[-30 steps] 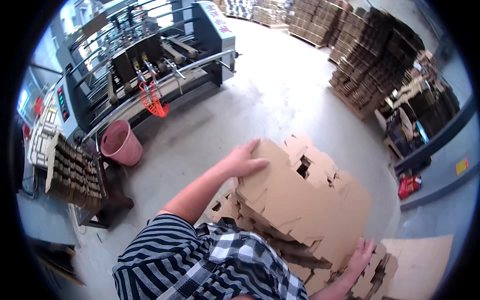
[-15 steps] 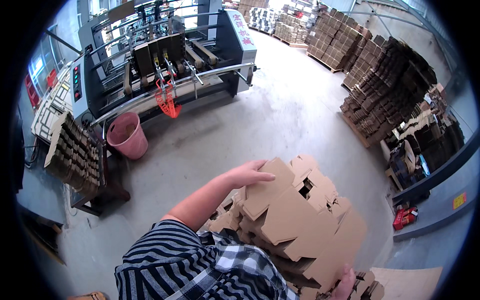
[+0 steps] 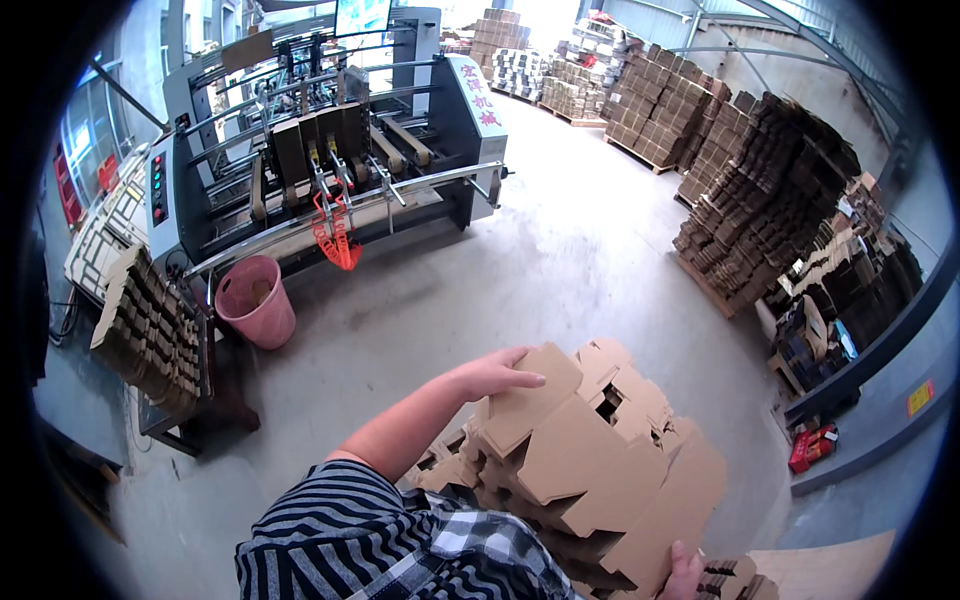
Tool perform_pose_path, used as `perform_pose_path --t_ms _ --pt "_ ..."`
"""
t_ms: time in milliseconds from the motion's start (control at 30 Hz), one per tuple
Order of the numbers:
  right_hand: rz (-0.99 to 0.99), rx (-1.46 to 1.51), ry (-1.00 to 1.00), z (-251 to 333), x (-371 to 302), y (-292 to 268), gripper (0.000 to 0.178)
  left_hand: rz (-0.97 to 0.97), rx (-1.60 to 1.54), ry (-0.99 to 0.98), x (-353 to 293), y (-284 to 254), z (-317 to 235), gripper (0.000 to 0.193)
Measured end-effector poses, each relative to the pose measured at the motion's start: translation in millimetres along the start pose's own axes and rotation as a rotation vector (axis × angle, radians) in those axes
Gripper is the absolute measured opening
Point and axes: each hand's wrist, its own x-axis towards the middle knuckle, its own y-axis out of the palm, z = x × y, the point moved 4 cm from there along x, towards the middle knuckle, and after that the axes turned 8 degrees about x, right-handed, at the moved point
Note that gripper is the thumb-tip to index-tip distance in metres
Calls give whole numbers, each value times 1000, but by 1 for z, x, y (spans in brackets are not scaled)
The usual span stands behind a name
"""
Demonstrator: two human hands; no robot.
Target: The person picks up flat cardboard pieces from a stack, folds them into box shapes, and places them onto a conveyor machine. The person repeats this process multiple times, handling the cardboard by hand.
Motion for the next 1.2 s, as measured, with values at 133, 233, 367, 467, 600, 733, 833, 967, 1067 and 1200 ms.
perform_pose_path --t_ms 133,233,367,467,600,733,833,967,1067,1200 --pt "-9 -27 -8 5 -12 3 47 -84 356 5 7 -6 -8 72" --pt "-73 258 30 -2 -5 -3 47 -192 580 37 14 -9 -9 73" --pt "-111 140 -11 0 1 1 48 -138 559 -48 11 -11 -2 70" --pt "-80 110 -2 -9 7 -8 50 -11 393 -108 2 -8 -5 68" --pt "-19 124 -27 -11 9 -4 53 2 160 -68 -9 -1 -9 69" --pt "-32 116 -30 -6 3 1 53 27 206 -74 4 1 8 74" --pt "-37 123 -27 -4 0 2 53 41 233 -72 4 3 6 77" --pt "-48 128 -24 -2 -5 3 53 35 136 -76 9 4 11 79" --pt "-52 138 -31 0 -8 3 53 23 73 -75 6 5 10 79" --pt "-65 150 -39 6 -16 7 53 66 -76 -75 3 7 9 77"
